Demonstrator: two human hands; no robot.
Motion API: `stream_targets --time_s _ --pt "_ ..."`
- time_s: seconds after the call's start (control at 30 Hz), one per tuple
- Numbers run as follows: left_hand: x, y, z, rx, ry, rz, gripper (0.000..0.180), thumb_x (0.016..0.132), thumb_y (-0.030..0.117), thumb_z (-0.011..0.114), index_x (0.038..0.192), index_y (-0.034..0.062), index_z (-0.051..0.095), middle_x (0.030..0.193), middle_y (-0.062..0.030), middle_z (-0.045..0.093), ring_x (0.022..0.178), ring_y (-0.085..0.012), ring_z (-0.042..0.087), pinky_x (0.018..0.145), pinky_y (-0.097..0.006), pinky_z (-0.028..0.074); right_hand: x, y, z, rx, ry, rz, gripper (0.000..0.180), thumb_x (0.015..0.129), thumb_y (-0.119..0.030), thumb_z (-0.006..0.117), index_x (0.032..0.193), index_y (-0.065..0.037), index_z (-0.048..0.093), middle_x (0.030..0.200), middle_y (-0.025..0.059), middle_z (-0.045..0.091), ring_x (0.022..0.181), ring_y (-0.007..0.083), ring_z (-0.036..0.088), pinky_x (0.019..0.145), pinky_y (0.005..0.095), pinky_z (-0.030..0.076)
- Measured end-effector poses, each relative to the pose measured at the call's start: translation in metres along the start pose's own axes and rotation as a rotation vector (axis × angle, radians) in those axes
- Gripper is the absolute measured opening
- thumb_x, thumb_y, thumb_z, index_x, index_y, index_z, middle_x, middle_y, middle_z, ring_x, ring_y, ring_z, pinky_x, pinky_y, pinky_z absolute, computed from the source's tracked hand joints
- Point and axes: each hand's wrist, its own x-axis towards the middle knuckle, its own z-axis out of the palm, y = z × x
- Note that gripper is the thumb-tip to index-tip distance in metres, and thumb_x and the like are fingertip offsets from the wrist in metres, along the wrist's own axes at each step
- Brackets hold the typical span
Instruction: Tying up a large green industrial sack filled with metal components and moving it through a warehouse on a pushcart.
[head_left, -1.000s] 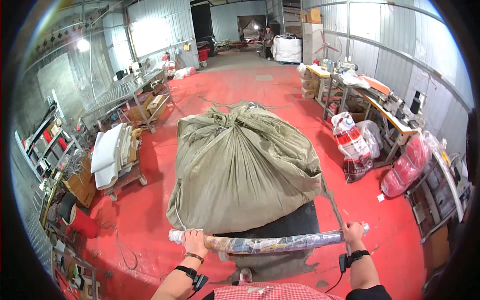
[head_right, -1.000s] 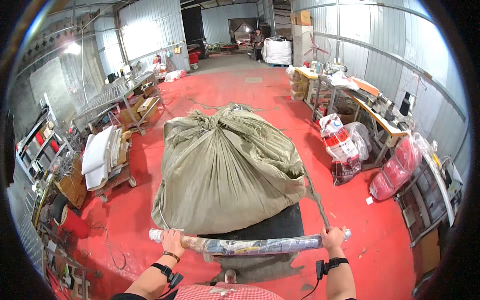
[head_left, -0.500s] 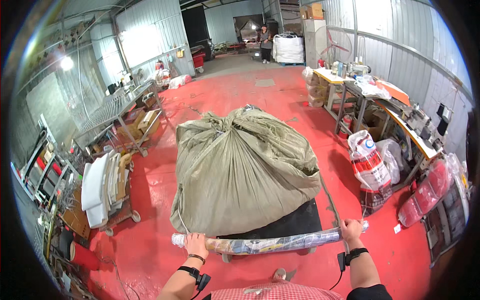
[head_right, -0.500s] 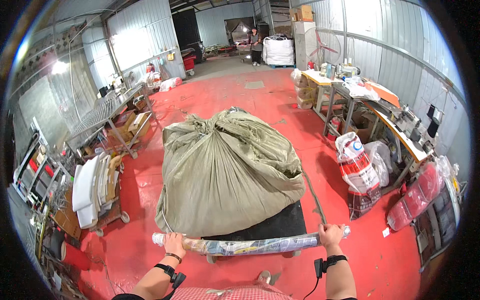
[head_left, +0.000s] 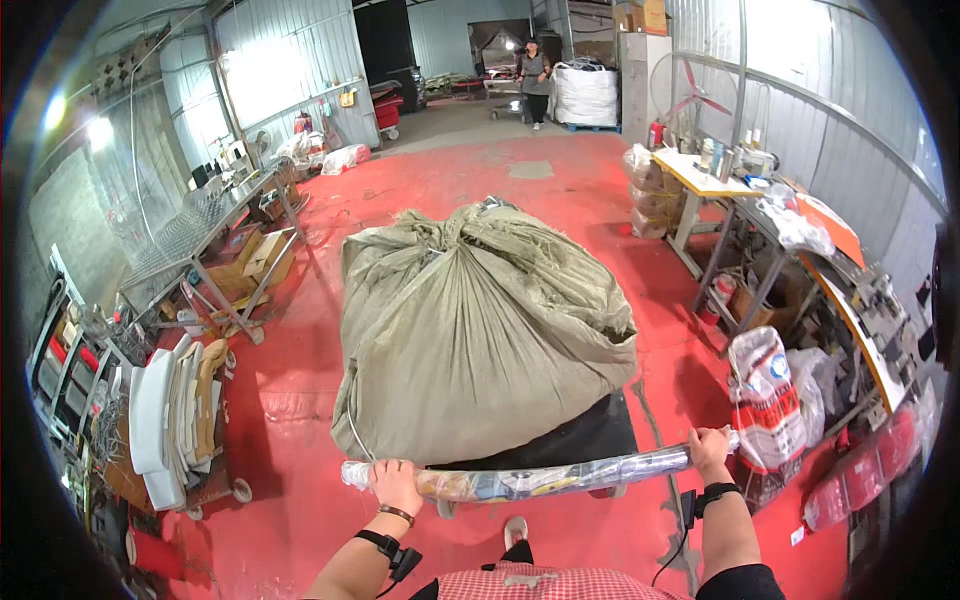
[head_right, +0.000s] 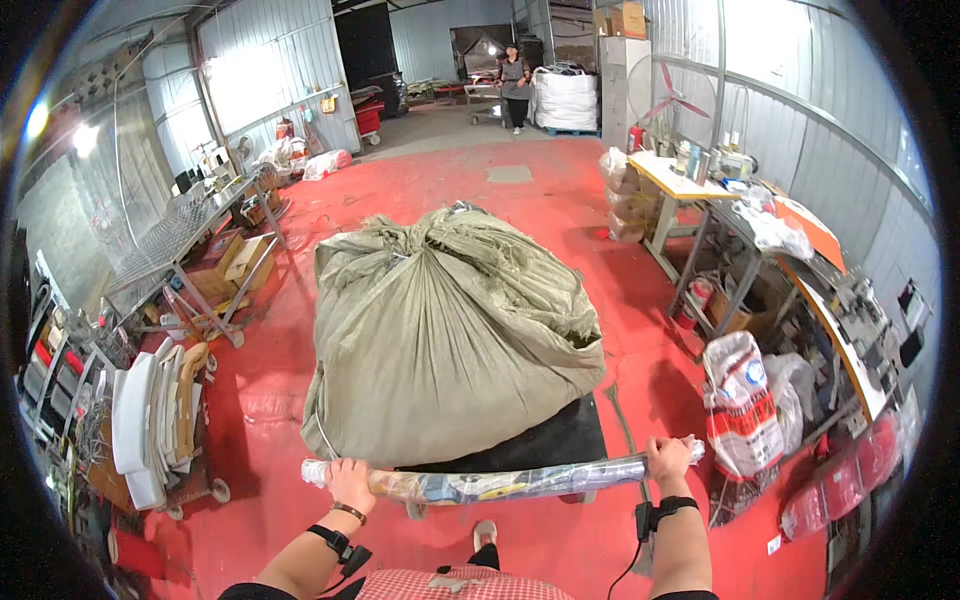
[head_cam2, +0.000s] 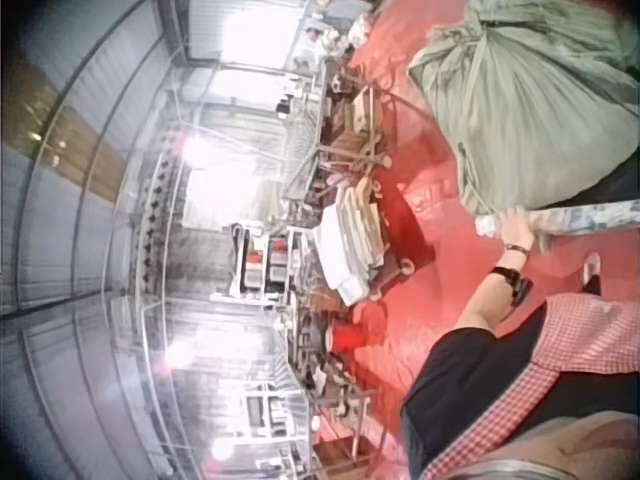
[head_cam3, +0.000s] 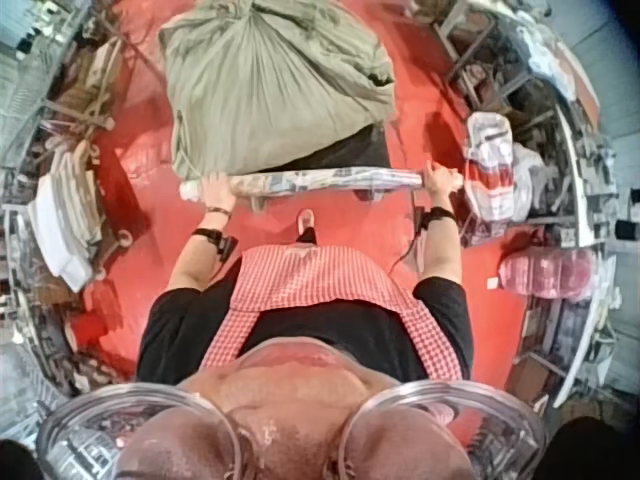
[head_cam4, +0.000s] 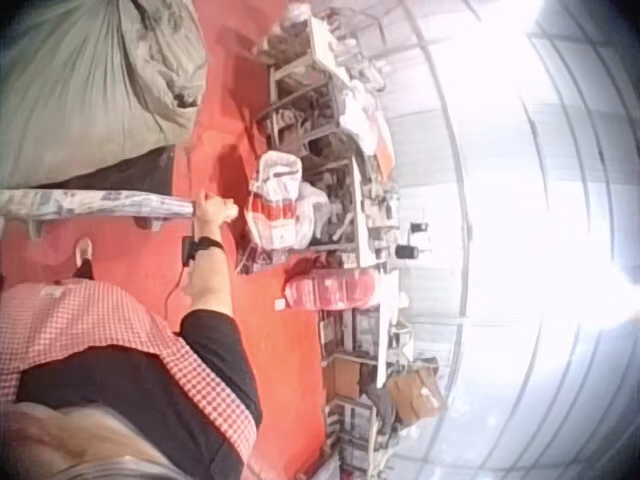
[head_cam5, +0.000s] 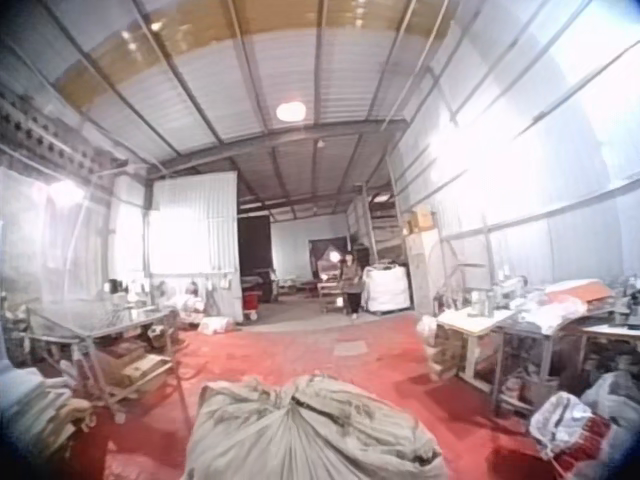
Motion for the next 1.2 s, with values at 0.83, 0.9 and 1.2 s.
stream_targets --time_s 0.83,0.9,1.2 --pt "0.57 0.004 0.189 0.101 -0.152 -0.026 0.037 0.053 0.022 0.066 0.089 0.0138 0.058 0.094 -0.0089 0.052 0.1 -0.0291 0.042 0.089 -0.043 0.028 0.56 -0.209 0.16 -0.033 0.039 -0.087 0.031 0.071 -0.032 0.047 0.061 -0.008 0.064 0.058 0.0132 0.058 0.063 0.0296 0.056 0.092 0.0444 0.028" --pt "0.615 0.002 0.201 0.09 -0.204 -0.026 0.037 0.054 0.024 0.066 0.088 0.014 0.058 0.093 -0.0086 0.053 0.098 -0.029 0.043 0.087 -0.043 0.029 0.605 -0.223 0.174 0.015 0.051 -0.092 0.031 0.071 -0.031 0.047 0.06 -0.008 0.064 0.057 0.014 0.058 0.062 0.0299 0.056 0.089 0.0439 0.029" --pt "0.842 0.01 0.257 0.033 -0.534 0.149 0.033 0.057 0.023 0.061 0.088 0.0137 0.056 0.088 -0.0061 0.058 0.092 -0.024 0.052 0.077 -0.041 0.039 0.829 -0.276 0.233 -0.005 0.059 -0.051 0.031 0.071 -0.032 0.049 0.062 -0.006 0.063 0.062 0.0133 0.059 0.073 0.0301 0.055 0.087 0.0389 0.031"
